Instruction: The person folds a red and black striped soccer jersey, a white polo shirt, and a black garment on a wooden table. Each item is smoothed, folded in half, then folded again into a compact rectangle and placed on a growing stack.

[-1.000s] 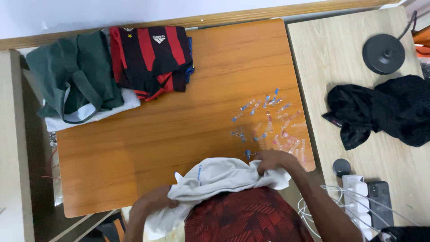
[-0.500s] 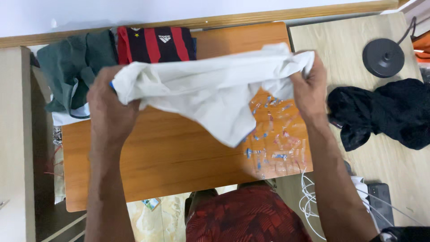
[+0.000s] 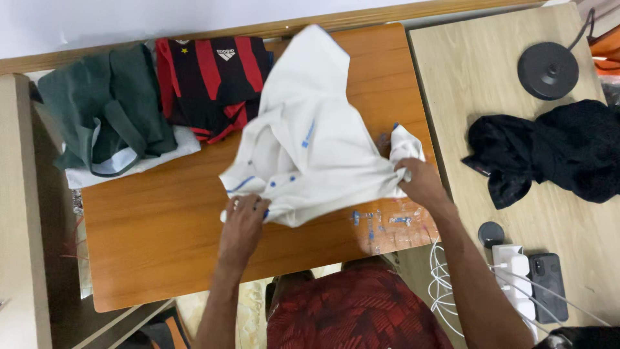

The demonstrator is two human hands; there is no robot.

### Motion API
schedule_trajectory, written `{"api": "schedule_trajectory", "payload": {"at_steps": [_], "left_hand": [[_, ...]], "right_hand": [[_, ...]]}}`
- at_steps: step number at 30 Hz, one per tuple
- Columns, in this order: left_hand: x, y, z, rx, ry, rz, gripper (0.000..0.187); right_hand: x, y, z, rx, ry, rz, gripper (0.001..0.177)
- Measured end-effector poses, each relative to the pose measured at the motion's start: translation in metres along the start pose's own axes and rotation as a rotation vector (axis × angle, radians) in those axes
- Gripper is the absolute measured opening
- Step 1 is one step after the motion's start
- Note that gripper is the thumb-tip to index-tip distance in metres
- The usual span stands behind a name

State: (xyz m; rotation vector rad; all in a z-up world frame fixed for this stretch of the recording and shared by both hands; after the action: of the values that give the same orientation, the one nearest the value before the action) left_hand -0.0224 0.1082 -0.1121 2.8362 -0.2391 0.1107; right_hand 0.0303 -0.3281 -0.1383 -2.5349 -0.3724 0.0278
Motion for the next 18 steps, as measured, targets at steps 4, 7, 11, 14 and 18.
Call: {"api": "schedule_trajectory", "payload": {"at_steps": [4,7,11,14,18], "left_hand": [[-0.047,0.004,0.054,0.076,-0.299,-0.027,0.043],[-0.055,0.009,0.055,-0.076,-0.415,-0.168,0.058],[-0.045,0.012,0.045,-0.160,-0.423,-0.367,0.051],[-0.035,0.012,0.041,-0.164,-0.256,-0.415,0.037],[-0.026,0.014,0.045,-0.145,0.034,-0.294,0.048]], "right_hand": [[-0.031,0.031,0.050,-0.023,-0.275,0.138,0.037],[-0.031,0.024,0.041,-0.015,-0.558,0.346,0.053],[-0.002,-0.030,0.026,-0.194,-0.628,0.264,0.055],[0.015,-0.079,0.025,-0.039,-0.318,0.159,0.042],[0.027,-0.127,0.053,0.228,-0.292,0.012,0.027]]}}
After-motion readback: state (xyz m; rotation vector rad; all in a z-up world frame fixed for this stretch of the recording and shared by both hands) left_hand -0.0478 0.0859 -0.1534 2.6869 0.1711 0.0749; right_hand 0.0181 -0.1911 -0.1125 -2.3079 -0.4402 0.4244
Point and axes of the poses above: each hand's wrist, its own x-axis towards the middle knuckle, its own z-axis out of the palm, y = z × x, the point moved 3 cm from there along x, towards the middle knuckle, and after that the axes turned 15 degrees about -z, right-handed, at the moved point
